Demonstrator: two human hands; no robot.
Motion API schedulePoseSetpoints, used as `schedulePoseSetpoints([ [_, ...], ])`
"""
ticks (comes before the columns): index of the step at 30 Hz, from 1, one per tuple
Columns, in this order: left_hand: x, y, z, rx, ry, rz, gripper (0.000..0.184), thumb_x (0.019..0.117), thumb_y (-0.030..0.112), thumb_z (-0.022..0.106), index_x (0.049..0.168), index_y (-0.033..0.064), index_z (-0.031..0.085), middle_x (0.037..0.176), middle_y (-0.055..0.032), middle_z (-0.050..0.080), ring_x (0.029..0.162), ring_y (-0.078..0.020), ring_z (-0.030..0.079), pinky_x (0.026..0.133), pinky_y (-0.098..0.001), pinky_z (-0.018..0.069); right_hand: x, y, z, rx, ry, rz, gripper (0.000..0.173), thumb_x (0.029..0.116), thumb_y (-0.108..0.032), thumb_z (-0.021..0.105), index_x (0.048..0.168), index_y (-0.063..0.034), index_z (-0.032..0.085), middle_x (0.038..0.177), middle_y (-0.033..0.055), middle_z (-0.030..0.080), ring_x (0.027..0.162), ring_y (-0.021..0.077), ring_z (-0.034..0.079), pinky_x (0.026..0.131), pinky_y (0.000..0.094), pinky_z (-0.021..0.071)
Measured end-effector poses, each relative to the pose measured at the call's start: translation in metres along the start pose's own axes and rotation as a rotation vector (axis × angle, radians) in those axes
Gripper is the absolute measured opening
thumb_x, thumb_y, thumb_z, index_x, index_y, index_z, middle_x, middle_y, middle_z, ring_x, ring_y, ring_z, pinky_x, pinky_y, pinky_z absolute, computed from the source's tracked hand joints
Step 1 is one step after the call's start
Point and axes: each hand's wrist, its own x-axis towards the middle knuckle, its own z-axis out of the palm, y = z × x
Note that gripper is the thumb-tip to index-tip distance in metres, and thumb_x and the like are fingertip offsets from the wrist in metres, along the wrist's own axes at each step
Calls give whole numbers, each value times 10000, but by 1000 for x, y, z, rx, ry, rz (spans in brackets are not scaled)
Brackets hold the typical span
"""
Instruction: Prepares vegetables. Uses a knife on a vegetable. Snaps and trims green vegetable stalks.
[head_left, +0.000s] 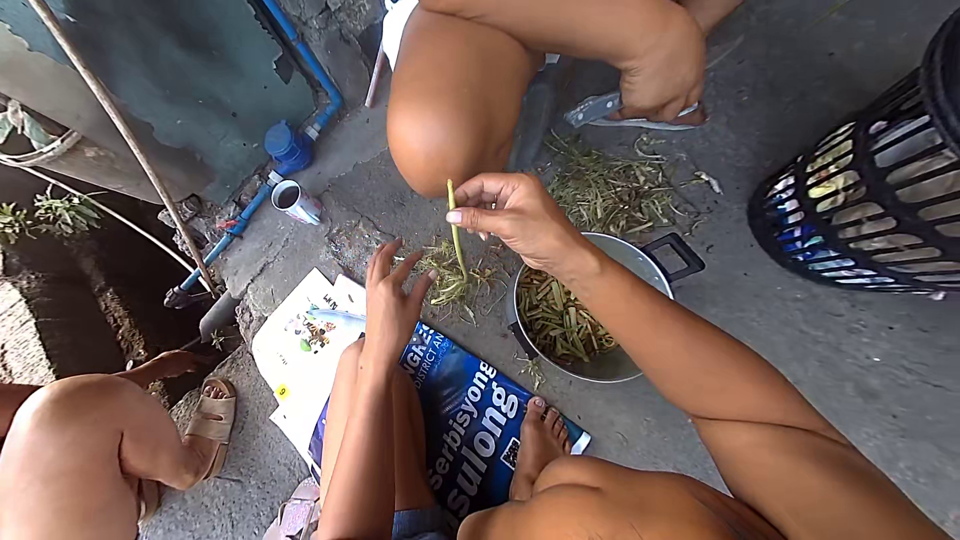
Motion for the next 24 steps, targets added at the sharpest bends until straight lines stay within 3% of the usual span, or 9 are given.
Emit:
schedulePoseSetpoints([
  [3,3,24,7,-192,165,106,276,942,284,742,1139,93,779,1355,-122,617,1275,-244,547,1049,-420,457,-4,0,5,3,12,4,90,897,-27,734,978,-38,696,798,-4,678,648,29,599,591,172,500],
  [7,6,38,15,-307,286,118,173,936,203,755,1053,79,786,1136,-47,701,1092,-101,631,940,-277,509,-8,-1,10,1,53,-9,96,893,-30,739,970,-44,684,789,-10,675,635,25,602,577,165,500],
  [14,13,40,16,-274,231,83,157,969,177,710,1065,71,774,1046,-51,753,1029,-114,691,933,-323,539,-13,2,3,-132,75,7,125,901,-94,757,1001,-59,689,821,-1,694,651,36,620,580,185,506],
  [17,18,40,12,-176,211,75,159,973,182,701,1058,77,784,1019,-71,753,997,-161,698,899,-363,539,-22,-2,-4,-431,185,-231,220,980,-156,686,1170,-50,652,979,61,689,719,88,632,610,221,530],
  [19,21,40,10,-103,195,102,155,970,179,699,1048,82,791,1005,-79,754,979,-195,699,883,-399,534,-24,-7,-8,-626,226,-473,186,979,-101,664,1122,7,714,1043,131,677,808,138,635,688,250,532],
  [21,23,40,10,-44,181,162,143,955,171,711,1026,86,801,1004,-82,758,987,-217,703,900,-430,531,-26,-13,-10,-847,93,-648,146,960,-47,653,1044,6,759,1065,179,689,973,272,669,852,380,561],
  [24,25,42,11,13,159,252,140,932,152,725,1007,68,807,1008,-99,762,1005,-253,704,941,-474,515,-28,-7,-7,-1184,-136,-704,195,939,32,608,1077,18,745,1119,197,684,1049,373,648,883,439,558],
])
